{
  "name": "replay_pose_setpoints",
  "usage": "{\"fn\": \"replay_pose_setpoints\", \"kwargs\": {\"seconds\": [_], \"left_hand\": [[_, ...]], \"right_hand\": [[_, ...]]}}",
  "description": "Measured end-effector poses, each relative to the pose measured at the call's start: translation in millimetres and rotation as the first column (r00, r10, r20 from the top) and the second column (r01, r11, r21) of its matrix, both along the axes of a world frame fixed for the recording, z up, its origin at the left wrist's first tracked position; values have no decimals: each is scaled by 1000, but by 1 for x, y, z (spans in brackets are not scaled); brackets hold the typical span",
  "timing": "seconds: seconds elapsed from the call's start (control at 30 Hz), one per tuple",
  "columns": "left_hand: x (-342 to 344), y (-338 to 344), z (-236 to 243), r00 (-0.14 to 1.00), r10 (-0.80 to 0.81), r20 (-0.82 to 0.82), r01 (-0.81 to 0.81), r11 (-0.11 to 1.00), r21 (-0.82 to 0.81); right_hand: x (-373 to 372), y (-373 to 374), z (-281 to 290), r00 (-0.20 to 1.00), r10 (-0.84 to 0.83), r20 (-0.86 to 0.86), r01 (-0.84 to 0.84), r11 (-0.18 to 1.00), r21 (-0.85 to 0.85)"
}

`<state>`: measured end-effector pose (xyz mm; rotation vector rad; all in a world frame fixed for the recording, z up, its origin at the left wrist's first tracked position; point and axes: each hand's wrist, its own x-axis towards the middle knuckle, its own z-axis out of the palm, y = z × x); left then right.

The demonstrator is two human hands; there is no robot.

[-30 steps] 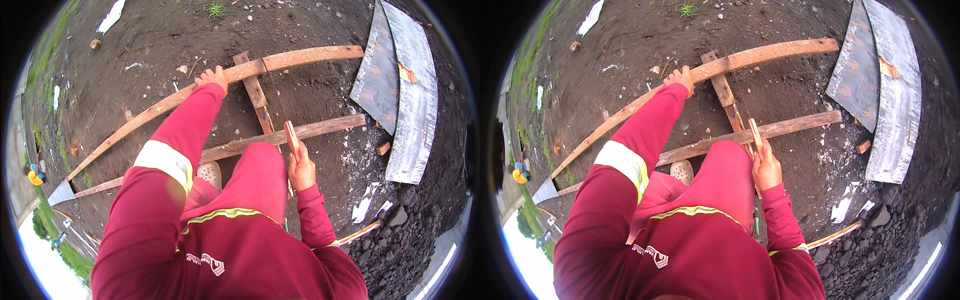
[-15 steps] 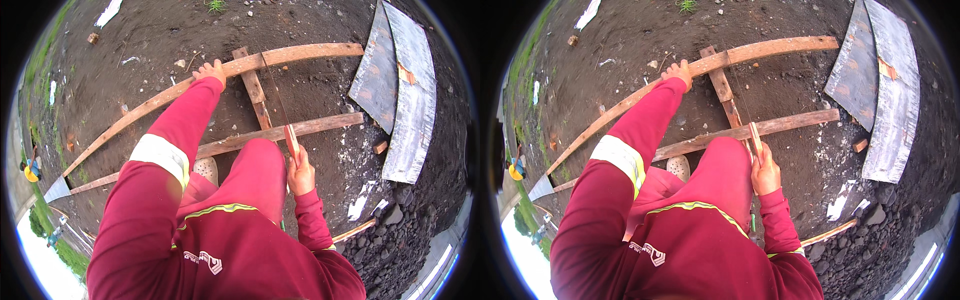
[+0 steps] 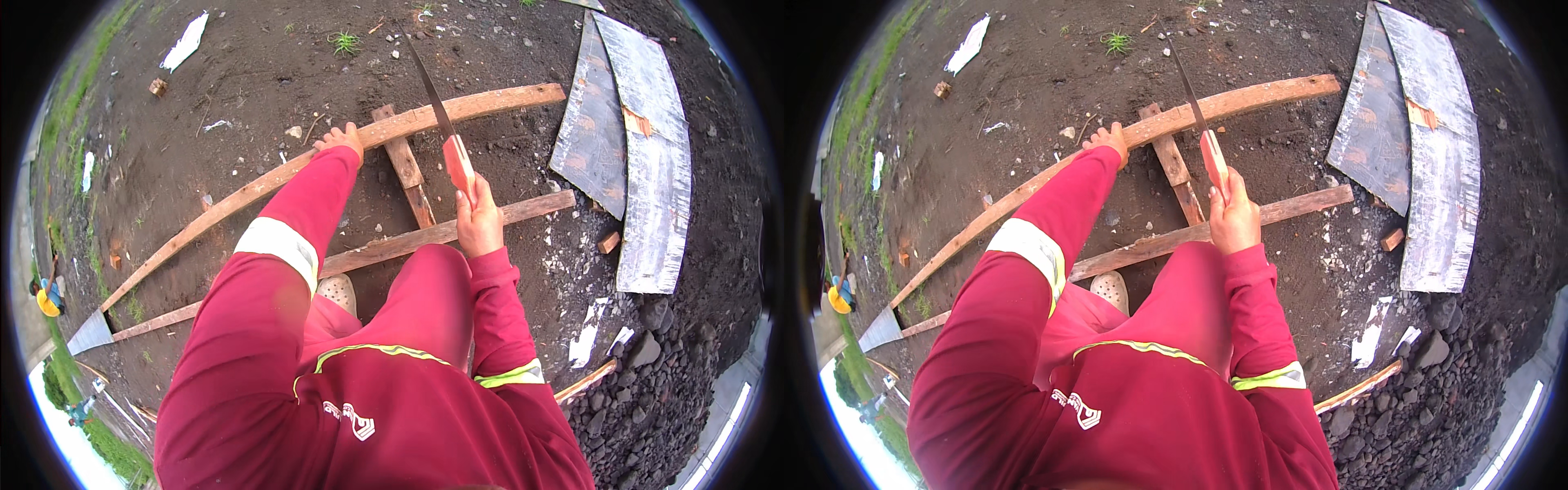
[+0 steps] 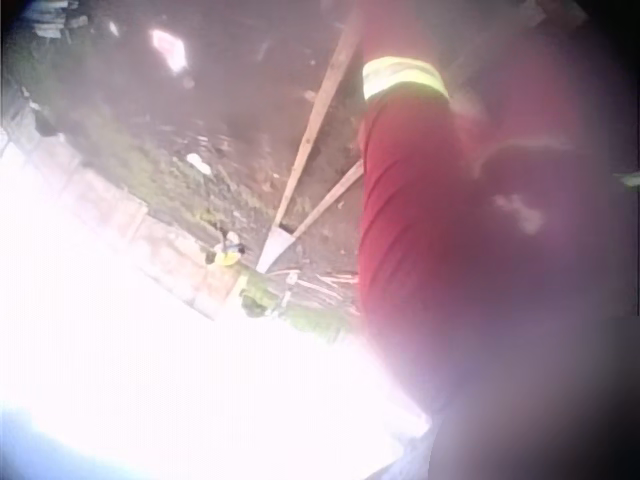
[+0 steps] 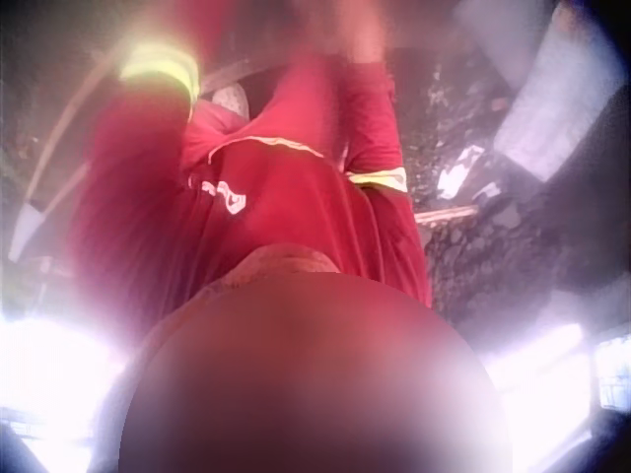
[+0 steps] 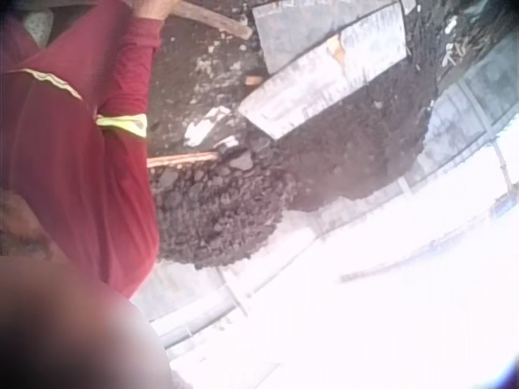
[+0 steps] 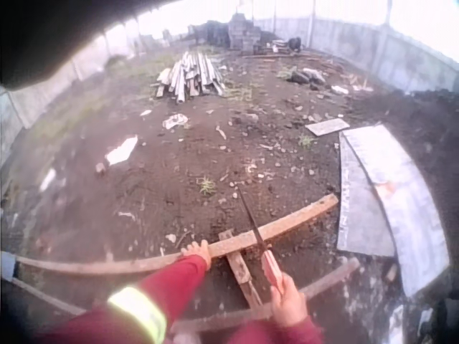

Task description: The person positions a long wooden plank on a makeshift support, then uses a hand saw to cut it. After cutting, the person measures the plank with a tape measure and marks it with a pencil.

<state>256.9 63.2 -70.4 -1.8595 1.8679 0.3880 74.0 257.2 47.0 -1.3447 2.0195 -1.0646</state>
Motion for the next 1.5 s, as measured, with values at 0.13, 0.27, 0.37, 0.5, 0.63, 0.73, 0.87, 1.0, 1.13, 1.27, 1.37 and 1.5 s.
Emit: {"fn": "replay_pose_setpoints", "kwargs": {"seconds": [0.13, 0.27, 0.37, 0.5, 0.63, 0.73, 0.87, 1.0, 1.13, 1.27, 1.37, 1.5], "left_hand": [[2, 1, 17, 999, -53, -2, 53, 997, 56], [16, -5, 68, 977, -136, -165, 157, 981, 117], [30, -8, 118, 568, 173, -804, 52, 968, 245], [49, 24, 164, -395, 632, -666, -61, 706, 706], [66, 45, 174, -569, 495, -657, -133, 733, 667], [87, 56, 170, -661, 441, -608, -215, 664, 716], [116, 72, 170, -732, 339, -591, -280, 641, 714], [158, 88, 177, -734, 246, -633, -395, 604, 692], [198, 110, 184, -709, 146, -690, -549, 500, 670], [224, 133, 186, -662, 75, -745, -649, 438, 621], [233, 143, 185, -660, 28, -751, -675, 416, 609], [234, 145, 184, -658, 36, -752, -674, 418, 609]], "right_hand": [[-10, 58, 45, 986, -61, 157, 50, 996, 72], [-6, 106, 73, 861, -68, 504, 25, 996, 91], [5, 130, 80, 717, 21, 696, -55, 998, 27], [18, 144, 75, 629, 39, 777, -164, 983, 84], [23, 138, 69, 593, 53, 804, -295, 943, 156], [20, 131, 70, 594, 11, 805, -321, 920, 224], [6, 117, 62, 583, 103, 806, -416, 890, 188], [-18, 93, 24, 608, 242, 756, -547, 818, 178], [-28, 54, -32, 613, 498, 614, -712, 685, 155], [-5, 27, -55, 482, 370, 794, -719, 685, 117], [6, 27, -42, 461, 326, 825, -737, 658, 152], [-4, 34, -18, 585, 557, 589, -784, 573, 237]]}}
